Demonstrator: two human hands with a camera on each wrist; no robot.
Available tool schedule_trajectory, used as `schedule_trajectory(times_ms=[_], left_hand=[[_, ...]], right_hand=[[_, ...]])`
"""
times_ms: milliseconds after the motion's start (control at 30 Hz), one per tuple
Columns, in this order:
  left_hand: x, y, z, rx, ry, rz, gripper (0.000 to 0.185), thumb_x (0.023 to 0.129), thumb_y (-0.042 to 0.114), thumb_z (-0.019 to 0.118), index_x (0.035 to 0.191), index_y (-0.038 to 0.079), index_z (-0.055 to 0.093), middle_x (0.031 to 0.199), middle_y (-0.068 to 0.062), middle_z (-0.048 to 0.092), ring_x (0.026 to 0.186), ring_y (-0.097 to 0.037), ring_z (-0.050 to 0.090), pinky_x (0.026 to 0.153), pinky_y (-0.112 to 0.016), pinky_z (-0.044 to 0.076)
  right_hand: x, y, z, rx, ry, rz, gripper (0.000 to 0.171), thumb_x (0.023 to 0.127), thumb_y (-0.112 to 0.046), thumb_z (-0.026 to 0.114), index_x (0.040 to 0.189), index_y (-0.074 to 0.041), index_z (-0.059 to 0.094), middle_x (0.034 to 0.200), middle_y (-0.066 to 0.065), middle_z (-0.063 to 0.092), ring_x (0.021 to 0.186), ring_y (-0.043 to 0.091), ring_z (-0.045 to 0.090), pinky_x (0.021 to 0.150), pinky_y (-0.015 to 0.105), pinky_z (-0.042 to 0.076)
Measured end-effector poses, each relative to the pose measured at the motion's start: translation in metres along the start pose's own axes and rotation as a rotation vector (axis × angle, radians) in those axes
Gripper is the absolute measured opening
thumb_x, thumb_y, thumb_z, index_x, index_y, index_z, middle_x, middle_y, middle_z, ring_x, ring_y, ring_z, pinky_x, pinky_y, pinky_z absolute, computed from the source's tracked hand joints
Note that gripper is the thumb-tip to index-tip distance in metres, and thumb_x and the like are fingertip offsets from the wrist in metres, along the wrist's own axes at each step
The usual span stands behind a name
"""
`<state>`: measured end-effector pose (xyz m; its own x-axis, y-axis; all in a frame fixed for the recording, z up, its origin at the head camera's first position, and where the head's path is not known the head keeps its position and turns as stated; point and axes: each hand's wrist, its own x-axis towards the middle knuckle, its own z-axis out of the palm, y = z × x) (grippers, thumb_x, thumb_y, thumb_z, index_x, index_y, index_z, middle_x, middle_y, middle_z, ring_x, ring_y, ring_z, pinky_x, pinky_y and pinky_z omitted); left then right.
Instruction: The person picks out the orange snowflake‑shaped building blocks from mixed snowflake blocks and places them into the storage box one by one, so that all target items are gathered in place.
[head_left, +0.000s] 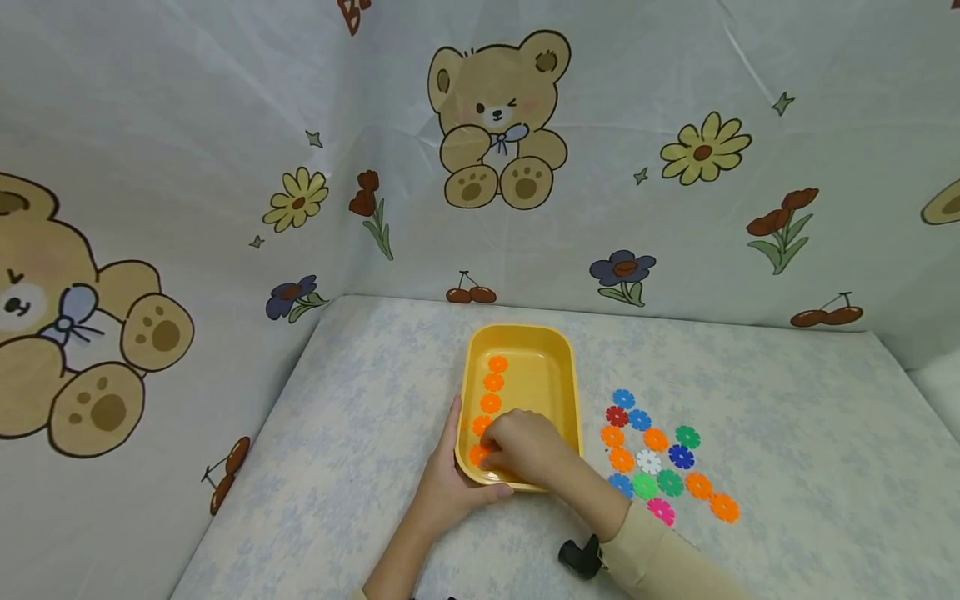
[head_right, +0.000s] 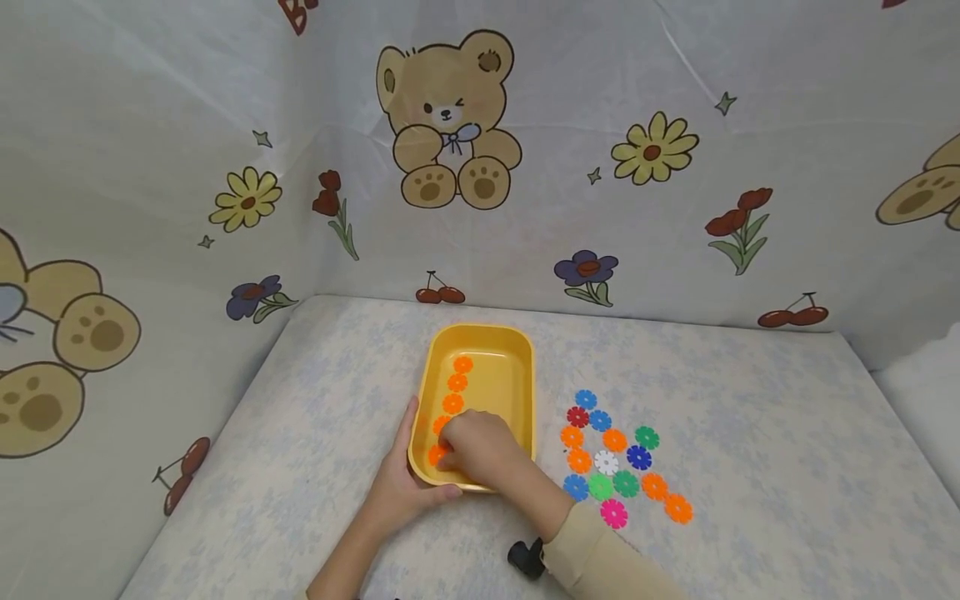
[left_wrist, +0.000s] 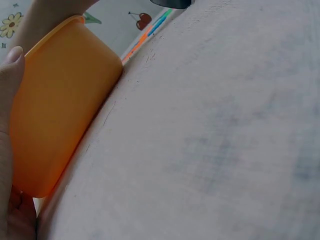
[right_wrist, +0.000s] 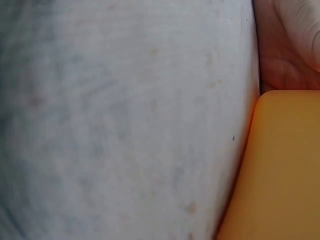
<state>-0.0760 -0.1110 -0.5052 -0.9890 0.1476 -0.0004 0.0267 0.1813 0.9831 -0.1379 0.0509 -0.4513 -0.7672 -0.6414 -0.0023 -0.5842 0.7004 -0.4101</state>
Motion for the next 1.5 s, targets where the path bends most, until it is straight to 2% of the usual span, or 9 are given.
schedule_trajectory(times_ms=[233, 333, 467, 600, 800, 967, 1100, 1267, 1500], left_hand=[[0.0, 0.0, -0.001, 0.013, 0.005, 0.001, 0.129, 0.07, 0.033, 0.091, 0.161, 0.03, -0.001, 0.165, 0.008, 0.02, 0.146, -0.016, 0.037, 0.117, -0.033, 0.034], [0.0, 0.0, -0.001, 0.008, 0.004, 0.003, 0.129, 0.071, 0.033, 0.091, 0.161, 0.03, -0.001, 0.165, 0.008, 0.019, 0.146, -0.016, 0.037, 0.117, -0.035, 0.034], [0.0, 0.0, -0.001, -0.022, -0.01, -0.004, 0.128, 0.071, 0.032, 0.091, 0.16, 0.032, -0.002, 0.165, 0.007, 0.018, 0.144, -0.015, 0.04, 0.115, -0.037, 0.038], [0.001, -0.002, 0.0, -0.074, -0.03, -0.005, 0.128, 0.072, 0.029, 0.09, 0.16, 0.032, -0.003, 0.165, 0.005, 0.019, 0.14, -0.016, 0.046, 0.107, -0.029, 0.046], [0.001, -0.002, 0.001, -0.101, -0.033, 0.009, 0.13, 0.071, 0.026, 0.091, 0.16, 0.029, -0.004, 0.165, 0.006, 0.019, 0.139, -0.017, 0.046, 0.106, -0.02, 0.043], [0.001, -0.002, 0.002, -0.13, -0.031, 0.002, 0.131, 0.07, 0.022, 0.092, 0.16, 0.031, -0.003, 0.166, 0.005, 0.018, 0.14, -0.018, 0.045, 0.109, -0.023, 0.042], [0.001, -0.002, 0.001, -0.138, -0.033, 0.005, 0.132, 0.07, 0.02, 0.092, 0.16, 0.032, -0.004, 0.166, 0.003, 0.018, 0.141, -0.02, 0.044, 0.111, -0.025, 0.04], [0.001, -0.002, 0.001, -0.157, -0.036, 0.005, 0.131, 0.071, 0.017, 0.091, 0.16, 0.031, -0.004, 0.166, 0.003, 0.018, 0.141, -0.02, 0.044, 0.111, -0.025, 0.04], [0.001, -0.003, 0.002, -0.134, -0.029, 0.004, 0.13, 0.071, 0.019, 0.091, 0.16, 0.033, -0.003, 0.166, 0.003, 0.019, 0.141, -0.019, 0.044, 0.111, -0.026, 0.04]], right_hand=[[0.001, 0.0, 0.002, 0.009, 0.0, 0.0, 0.025, 0.081, -0.03, 0.082, 0.065, -0.021, 0.066, 0.054, -0.015, 0.047, 0.05, 0.005, 0.039, 0.049, 0.02, 0.033], [-0.001, 0.0, 0.0, 0.028, 0.0, 0.001, 0.022, 0.081, -0.03, 0.082, 0.068, -0.02, 0.068, 0.056, -0.013, 0.052, 0.051, 0.006, 0.042, 0.049, 0.021, 0.035], [-0.007, 0.0, -0.011, 0.055, 0.038, 0.017, 0.012, 0.085, -0.027, 0.079, 0.086, -0.015, 0.078, 0.073, -0.01, 0.069, 0.064, 0.007, 0.058, 0.062, 0.024, 0.05], [-0.017, 0.002, -0.029, 0.075, 0.106, 0.051, 0.019, 0.088, -0.029, 0.076, 0.1, -0.015, 0.079, 0.083, -0.011, 0.07, 0.077, 0.009, 0.063, 0.076, 0.027, 0.055], [-0.042, 0.02, -0.056, 0.072, 0.255, 0.101, 0.02, 0.087, -0.027, 0.077, 0.105, -0.017, 0.077, 0.085, -0.013, 0.066, 0.072, 0.005, 0.055, 0.065, 0.019, 0.05], [-0.068, 0.05, -0.071, 0.049, 0.303, 0.2, 0.027, 0.09, -0.027, 0.075, 0.114, -0.015, 0.073, 0.089, -0.008, 0.065, 0.063, 0.006, 0.046, 0.056, 0.018, 0.045], [-0.091, 0.08, -0.076, 0.02, 0.265, 0.323, 0.032, 0.091, -0.03, 0.073, 0.12, -0.016, 0.07, 0.095, -0.005, 0.066, 0.065, 0.009, 0.05, 0.057, 0.021, 0.046], [-0.115, 0.112, -0.076, -0.02, 0.14, 0.461, 0.042, 0.09, -0.034, 0.073, 0.124, -0.011, 0.068, 0.102, 0.002, 0.066, 0.074, 0.014, 0.055, 0.061, 0.029, 0.05], [-0.139, 0.14, -0.068, -0.037, 0.019, 0.52, 0.049, 0.085, -0.04, 0.077, 0.118, -0.005, 0.07, 0.103, 0.008, 0.067, 0.089, 0.023, 0.061, 0.076, 0.048, 0.056]])
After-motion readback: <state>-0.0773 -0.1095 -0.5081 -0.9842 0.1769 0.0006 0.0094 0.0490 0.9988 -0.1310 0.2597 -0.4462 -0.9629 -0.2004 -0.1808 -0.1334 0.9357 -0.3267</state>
